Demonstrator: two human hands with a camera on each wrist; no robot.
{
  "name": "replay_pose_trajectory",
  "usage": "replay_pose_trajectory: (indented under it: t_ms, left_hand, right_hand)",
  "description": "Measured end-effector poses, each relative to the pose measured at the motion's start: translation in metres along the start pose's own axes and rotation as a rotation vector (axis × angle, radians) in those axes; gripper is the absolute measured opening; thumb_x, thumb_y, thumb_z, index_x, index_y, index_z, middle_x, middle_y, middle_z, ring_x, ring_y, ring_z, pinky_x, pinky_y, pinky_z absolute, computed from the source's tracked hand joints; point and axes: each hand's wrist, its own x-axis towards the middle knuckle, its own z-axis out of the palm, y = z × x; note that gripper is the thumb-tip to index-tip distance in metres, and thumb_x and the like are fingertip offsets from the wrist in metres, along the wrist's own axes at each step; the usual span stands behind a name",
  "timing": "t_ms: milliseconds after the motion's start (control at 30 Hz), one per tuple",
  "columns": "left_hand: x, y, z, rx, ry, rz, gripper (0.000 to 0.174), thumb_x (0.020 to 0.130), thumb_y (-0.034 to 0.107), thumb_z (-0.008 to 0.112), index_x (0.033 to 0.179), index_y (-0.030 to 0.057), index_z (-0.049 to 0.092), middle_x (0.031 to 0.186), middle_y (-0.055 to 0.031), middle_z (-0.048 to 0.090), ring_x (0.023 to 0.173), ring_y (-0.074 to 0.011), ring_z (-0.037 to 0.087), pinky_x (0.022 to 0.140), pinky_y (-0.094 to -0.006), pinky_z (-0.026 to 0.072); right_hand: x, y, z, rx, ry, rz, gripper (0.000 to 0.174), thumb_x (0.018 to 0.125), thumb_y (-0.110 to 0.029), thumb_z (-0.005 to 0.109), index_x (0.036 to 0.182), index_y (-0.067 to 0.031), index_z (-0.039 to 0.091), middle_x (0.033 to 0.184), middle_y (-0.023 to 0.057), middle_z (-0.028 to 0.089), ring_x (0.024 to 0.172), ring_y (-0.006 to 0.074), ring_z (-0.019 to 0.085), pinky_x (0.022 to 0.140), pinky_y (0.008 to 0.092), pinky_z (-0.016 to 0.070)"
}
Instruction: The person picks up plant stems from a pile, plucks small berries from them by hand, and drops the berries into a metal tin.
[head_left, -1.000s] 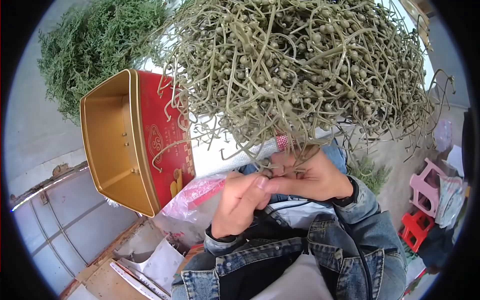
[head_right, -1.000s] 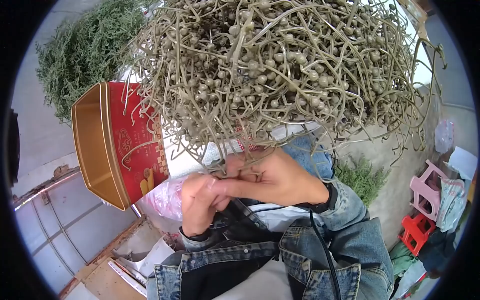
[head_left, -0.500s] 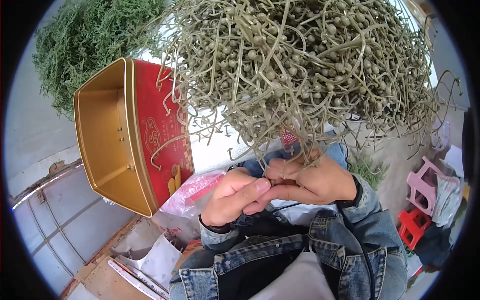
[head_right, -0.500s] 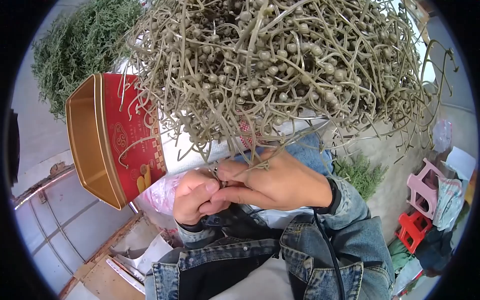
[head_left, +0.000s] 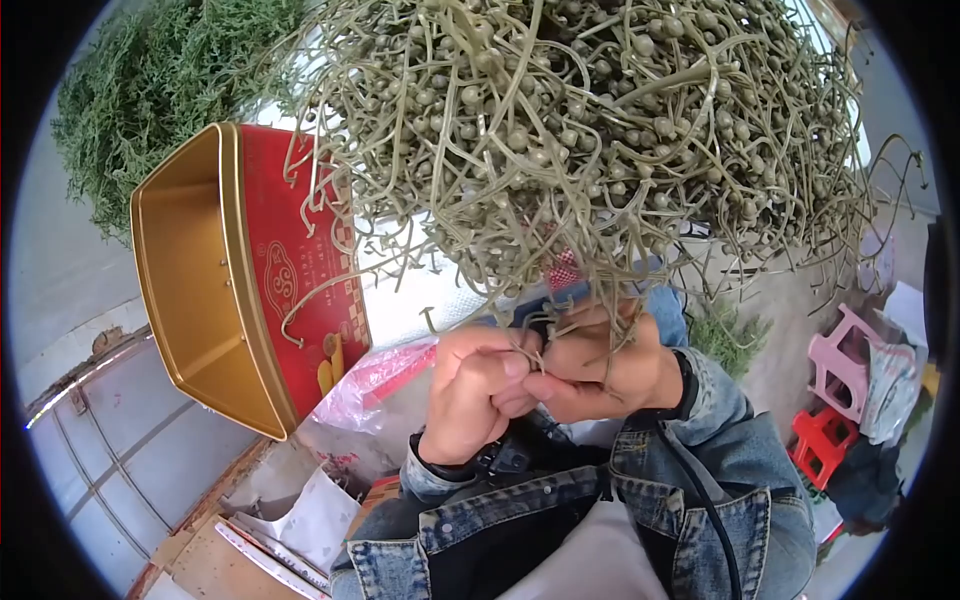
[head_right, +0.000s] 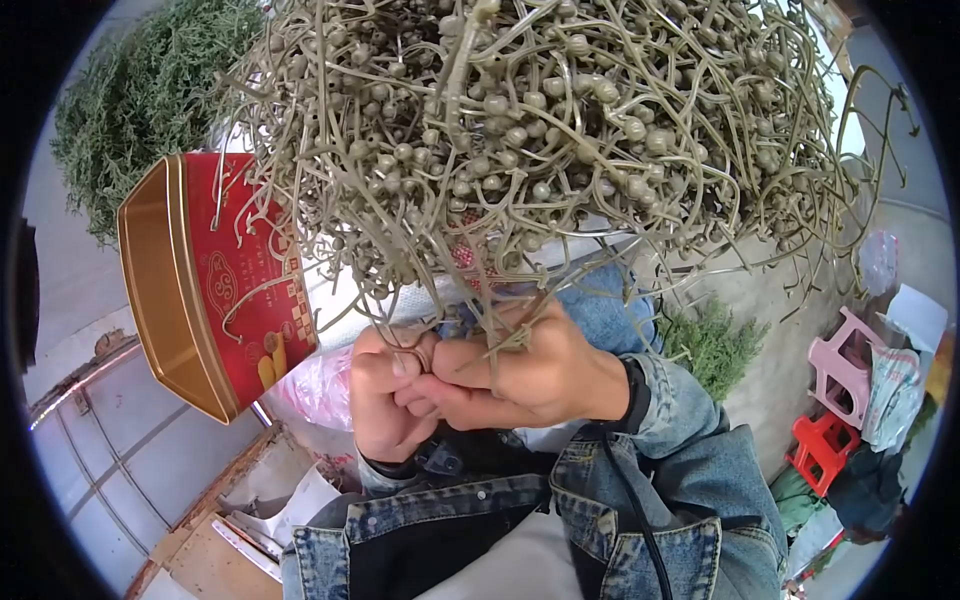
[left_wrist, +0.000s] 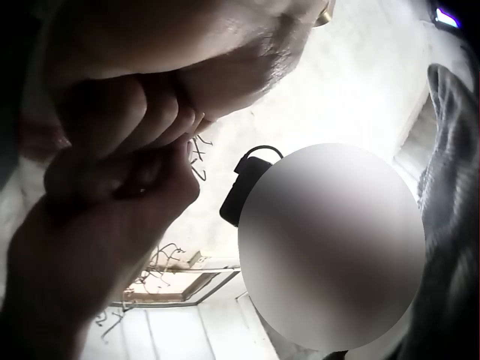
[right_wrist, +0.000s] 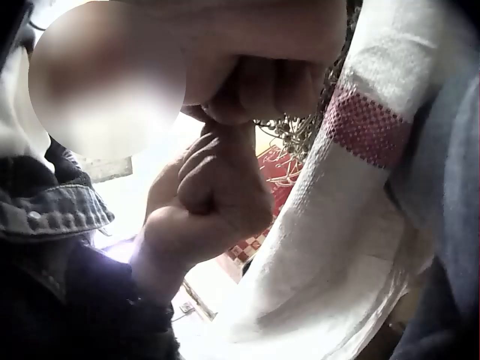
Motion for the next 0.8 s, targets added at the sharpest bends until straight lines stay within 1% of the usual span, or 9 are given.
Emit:
replay_pose_trajectory:
  t_ms: [100, 167, 233, 300, 400, 433, 533, 733, 800]
  left_hand:
    - [0.002, -0.014, 0.009, 0.240, 0.153, 0.230, 0.024, 0.083, 0.015, 0.047, 0.065, -0.0012, 0.050, 0.049, 0.0011, 0.036, 0.043, -0.0077, 0.031, 0.042, -0.0265, 0.0209]
    - [-0.001, -0.018, 0.005, 0.358, 0.241, 0.343, 0.025, 0.083, 0.017, 0.046, 0.065, -0.0009, 0.050, 0.048, 0.0015, 0.035, 0.042, -0.0078, 0.032, 0.042, -0.0266, 0.0209]
    - [-0.009, -0.017, -0.007, 0.016, 0.053, 0.341, 0.031, 0.084, 0.022, 0.045, 0.065, -0.0011, 0.051, 0.046, -0.0003, 0.038, 0.042, -0.0084, 0.035, 0.042, -0.0267, 0.0227]
    - [-0.003, -0.007, -0.011, -0.141, -0.077, 0.337, 0.033, 0.084, 0.025, 0.044, 0.066, -0.0012, 0.052, 0.046, -0.0011, 0.040, 0.042, -0.0086, 0.037, 0.042, -0.0267, 0.0236]
    - [-0.005, 0.007, -0.012, 0.527, -0.213, 0.201, 0.044, 0.086, 0.037, 0.045, 0.066, -0.0015, 0.053, 0.050, -0.0034, 0.047, 0.044, -0.0095, 0.040, 0.044, -0.0250, 0.0266]
    - [-0.006, 0.005, -0.011, 0.529, -0.203, 0.201, 0.044, 0.086, 0.037, 0.045, 0.066, -0.0015, 0.053, 0.050, -0.0034, 0.047, 0.044, -0.0095, 0.040, 0.044, -0.0250, 0.0266]
    - [0.006, -0.004, -0.002, 0.431, -0.095, 0.396, 0.042, 0.090, 0.033, 0.051, 0.065, -0.0012, 0.052, 0.054, -0.0028, 0.049, 0.046, -0.0091, 0.040, 0.046, -0.0241, 0.0279]
    - [0.010, 0.005, 0.011, 0.768, -0.011, 0.399, 0.030, 0.092, 0.015, 0.056, 0.066, -0.0006, 0.052, 0.057, -0.0016, 0.047, 0.050, -0.0076, 0.040, 0.048, -0.0239, 0.0292]
    - [0.014, 0.004, 0.009, 0.798, -0.049, 0.439, 0.026, 0.091, 0.006, 0.056, 0.067, -0.0004, 0.052, 0.057, -0.0022, 0.047, 0.051, -0.0069, 0.041, 0.048, -0.0244, 0.0296]
  right_hand:
    - [0.004, -0.002, -0.003, -0.115, -0.014, -0.036, 0.021, 0.075, -0.005, 0.070, 0.061, -0.0051, 0.055, 0.053, 0.0039, 0.048, 0.042, 0.0224, 0.046, 0.042, 0.0333, 0.0341]
    - [-0.005, -0.007, -0.009, 0.211, -0.124, 0.049, 0.022, 0.076, -0.006, 0.070, 0.061, -0.0050, 0.055, 0.054, 0.0041, 0.050, 0.043, 0.0224, 0.048, 0.042, 0.0328, 0.0351]
    - [-0.010, -0.008, -0.008, 0.389, -0.182, 0.099, 0.022, 0.077, -0.006, 0.069, 0.061, -0.0050, 0.055, 0.054, 0.0041, 0.052, 0.043, 0.0223, 0.048, 0.042, 0.0326, 0.0355]
    - [-0.010, -0.002, -0.006, 0.366, -0.051, 0.097, 0.020, 0.076, -0.008, 0.073, 0.064, -0.0036, 0.058, 0.054, 0.0049, 0.053, 0.043, 0.0218, 0.050, 0.042, 0.0326, 0.0360]
    - [-0.005, -0.007, -0.006, 0.268, -0.010, 0.104, 0.018, 0.075, -0.009, 0.077, 0.068, -0.0023, 0.061, 0.058, 0.0067, 0.056, 0.047, 0.0218, 0.055, 0.044, 0.0327, 0.0392]
    - [-0.003, -0.012, -0.008, 0.160, -0.028, 0.113, 0.018, 0.073, -0.009, 0.079, 0.071, -0.0017, 0.063, 0.061, 0.0080, 0.059, 0.050, 0.0222, 0.058, 0.047, 0.0327, 0.0421]
    - [-0.003, -0.011, -0.012, 0.007, -0.035, 0.106, 0.019, 0.071, -0.010, 0.082, 0.075, -0.0012, 0.065, 0.069, 0.0107, 0.063, 0.058, 0.0235, 0.063, 0.054, 0.0330, 0.0473]
    - [-0.019, -0.013, -0.014, -0.103, -0.070, 0.211, 0.023, 0.066, -0.008, 0.084, 0.081, -0.0020, 0.067, 0.090, 0.0153, 0.068, 0.077, 0.0283, 0.067, 0.072, 0.0345, 0.0532]
    - [-0.018, -0.013, -0.014, -0.122, -0.057, 0.207, 0.022, 0.067, -0.008, 0.083, 0.080, -0.0020, 0.067, 0.089, 0.0146, 0.068, 0.075, 0.0281, 0.067, 0.070, 0.0343, 0.0530]
